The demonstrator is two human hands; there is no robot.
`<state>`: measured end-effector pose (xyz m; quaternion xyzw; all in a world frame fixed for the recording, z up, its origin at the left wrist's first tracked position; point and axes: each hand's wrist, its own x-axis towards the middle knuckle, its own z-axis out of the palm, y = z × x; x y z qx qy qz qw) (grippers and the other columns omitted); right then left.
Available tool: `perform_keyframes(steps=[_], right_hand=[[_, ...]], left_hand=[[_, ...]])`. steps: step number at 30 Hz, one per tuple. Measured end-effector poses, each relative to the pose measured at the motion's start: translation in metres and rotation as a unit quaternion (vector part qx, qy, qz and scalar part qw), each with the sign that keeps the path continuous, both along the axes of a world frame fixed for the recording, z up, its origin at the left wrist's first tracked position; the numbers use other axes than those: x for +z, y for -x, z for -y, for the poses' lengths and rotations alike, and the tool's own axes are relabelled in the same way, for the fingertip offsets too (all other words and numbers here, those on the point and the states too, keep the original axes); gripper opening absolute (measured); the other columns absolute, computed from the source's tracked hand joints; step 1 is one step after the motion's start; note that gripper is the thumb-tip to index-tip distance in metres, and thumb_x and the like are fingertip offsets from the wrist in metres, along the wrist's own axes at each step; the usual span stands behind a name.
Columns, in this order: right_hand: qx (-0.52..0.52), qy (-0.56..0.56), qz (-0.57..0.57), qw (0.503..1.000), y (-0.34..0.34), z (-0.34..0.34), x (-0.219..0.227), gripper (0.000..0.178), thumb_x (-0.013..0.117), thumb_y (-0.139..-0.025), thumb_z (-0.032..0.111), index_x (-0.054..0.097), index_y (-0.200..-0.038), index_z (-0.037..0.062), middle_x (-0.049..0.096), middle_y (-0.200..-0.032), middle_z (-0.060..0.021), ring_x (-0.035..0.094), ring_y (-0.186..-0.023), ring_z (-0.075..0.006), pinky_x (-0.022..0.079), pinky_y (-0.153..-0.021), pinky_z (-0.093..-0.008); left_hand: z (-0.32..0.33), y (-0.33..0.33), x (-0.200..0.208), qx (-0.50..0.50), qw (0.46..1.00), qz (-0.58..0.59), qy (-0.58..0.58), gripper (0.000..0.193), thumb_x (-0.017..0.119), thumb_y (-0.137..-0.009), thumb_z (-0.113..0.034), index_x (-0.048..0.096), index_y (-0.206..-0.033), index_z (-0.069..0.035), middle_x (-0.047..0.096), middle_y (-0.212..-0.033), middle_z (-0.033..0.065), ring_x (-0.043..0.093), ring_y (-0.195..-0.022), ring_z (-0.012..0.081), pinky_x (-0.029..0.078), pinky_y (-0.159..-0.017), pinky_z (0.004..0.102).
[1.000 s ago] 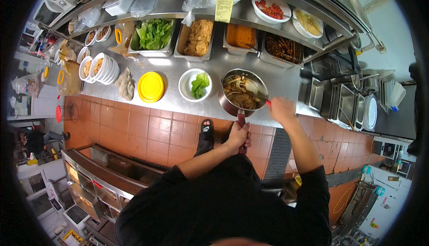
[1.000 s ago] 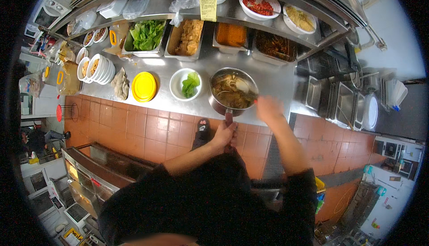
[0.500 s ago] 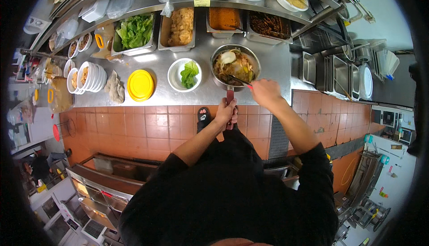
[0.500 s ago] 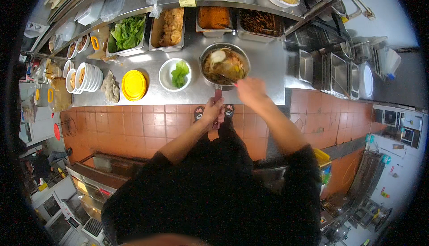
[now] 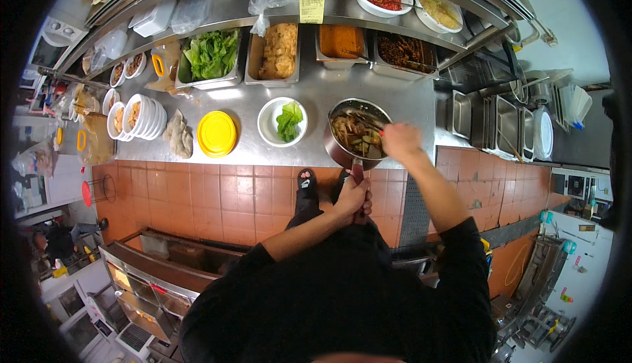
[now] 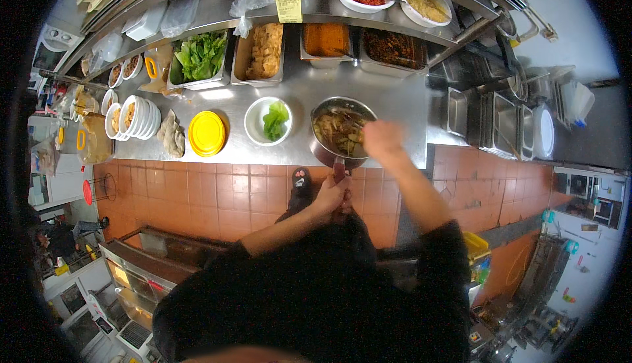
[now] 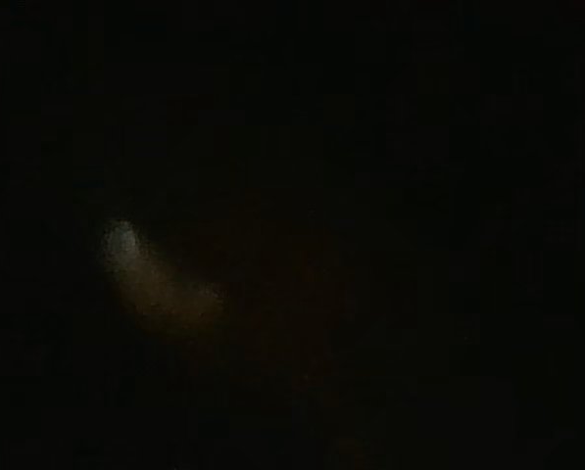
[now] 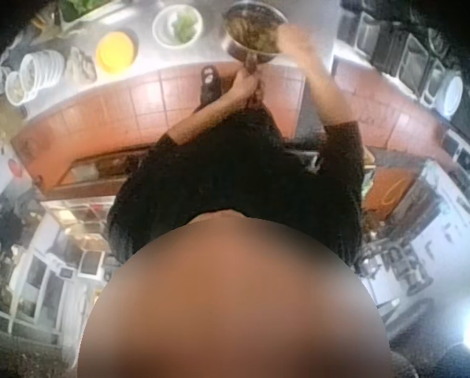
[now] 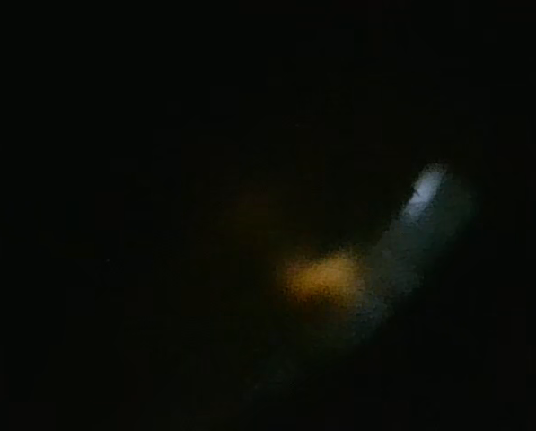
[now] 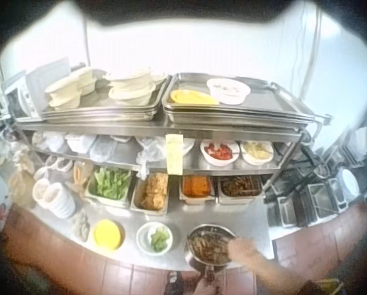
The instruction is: The person assembles a noodle dish in a commercial kitchen. They transfer cooked noodles and vegetables from a pot into a bowl, add shredded chicken from a refrigerator, and top the dish with various condiments using tongs.
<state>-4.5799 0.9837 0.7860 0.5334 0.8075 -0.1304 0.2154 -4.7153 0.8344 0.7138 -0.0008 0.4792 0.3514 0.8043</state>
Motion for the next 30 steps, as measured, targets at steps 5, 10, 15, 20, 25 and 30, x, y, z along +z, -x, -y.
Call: perform_keyframes(steps=[5, 10, 15, 20, 25, 30], right_hand=[[-0.01, 0.05, 0.029, 0.998, -0.001, 0.001, 0.011, 0.026, 0.064, -0.097, 0.028, 0.076, -0.11, 0.0093, 0.076, -0.102, -0.0192, 0.075, -0.094, -0.0391, 0.06, -0.081, -0.0512], [0.014, -0.04, 0.01, 0.999, -0.004, -0.001, 0.005, 0.027, 0.063, -0.097, 0.027, 0.077, -0.106, 0.0061, 0.076, -0.101, -0.0189, 0.075, -0.097, -0.0382, 0.06, -0.084, -0.0497], [-0.012, 0.017, -0.013, 1.0, -0.004, 0.003, -0.001, 0.023, 0.063, -0.097, 0.025, 0.077, -0.103, 0.0074, 0.076, -0.099, -0.0191, 0.074, -0.095, -0.0406, 0.059, -0.08, -0.0515], [-0.008, -0.003, -0.029, 1.0, 0.001, 0.004, 0.005, 0.025, 0.061, -0.099, 0.028, 0.075, -0.102, 0.0074, 0.076, -0.098, -0.019, 0.074, -0.093, -0.0413, 0.059, -0.082, -0.0523], [-0.025, 0.042, 0.037, 0.998, 0.004, 0.001, 0.009, 0.027, 0.06, -0.1, 0.032, 0.076, -0.103, 0.0097, 0.076, -0.098, -0.0202, 0.074, -0.094, -0.0406, 0.059, -0.082, -0.0519], [0.007, -0.018, -0.058, 0.998, -0.001, 0.002, 0.007, 0.02, 0.065, -0.094, 0.023, 0.076, -0.1, 0.0079, 0.076, -0.1, -0.0225, 0.075, -0.092, -0.0408, 0.059, -0.082, -0.0527]], left_hand=[[-0.003, -0.003, -0.012, -0.002, 0.992, -0.104, -0.073, 0.019, 0.052, -0.109, -0.024, 0.04, -0.103, -0.01, 0.048, -0.066, 0.0044, 0.046, -0.042, 0.017, 0.038, -0.037, 0.0347], [-0.004, -0.002, -0.014, 0.002, 0.994, -0.091, -0.054, 0.023, 0.056, -0.108, -0.03, 0.049, -0.103, -0.009, 0.05, -0.066, 0.0044, 0.048, -0.043, 0.0173, 0.04, -0.039, 0.0342], [-0.011, 0.002, -0.003, 0.048, 0.994, -0.08, -0.052, 0.026, 0.058, -0.106, -0.028, 0.046, -0.093, -0.009, 0.046, -0.064, 0.0024, 0.045, -0.045, 0.0159, 0.036, -0.039, 0.0321], [-0.015, 0.007, 0.0, -0.016, 0.998, -0.05, -0.03, 0.021, 0.059, -0.106, -0.028, 0.047, -0.112, -0.011, 0.048, -0.069, 0.0028, 0.045, -0.046, 0.0159, 0.036, -0.039, 0.0316], [-0.016, 0.01, 0.002, 0.024, 0.997, -0.062, -0.049, 0.026, 0.059, -0.106, -0.032, 0.044, -0.104, -0.01, 0.047, -0.068, 0.0027, 0.044, -0.046, 0.0147, 0.036, -0.039, 0.032], [-0.01, 0.007, 0.006, -0.014, 0.999, -0.029, -0.024, 0.019, 0.052, -0.108, -0.022, 0.044, -0.097, -0.009, 0.05, -0.069, 0.0057, 0.044, -0.045, 0.0157, 0.037, -0.04, 0.0312]])
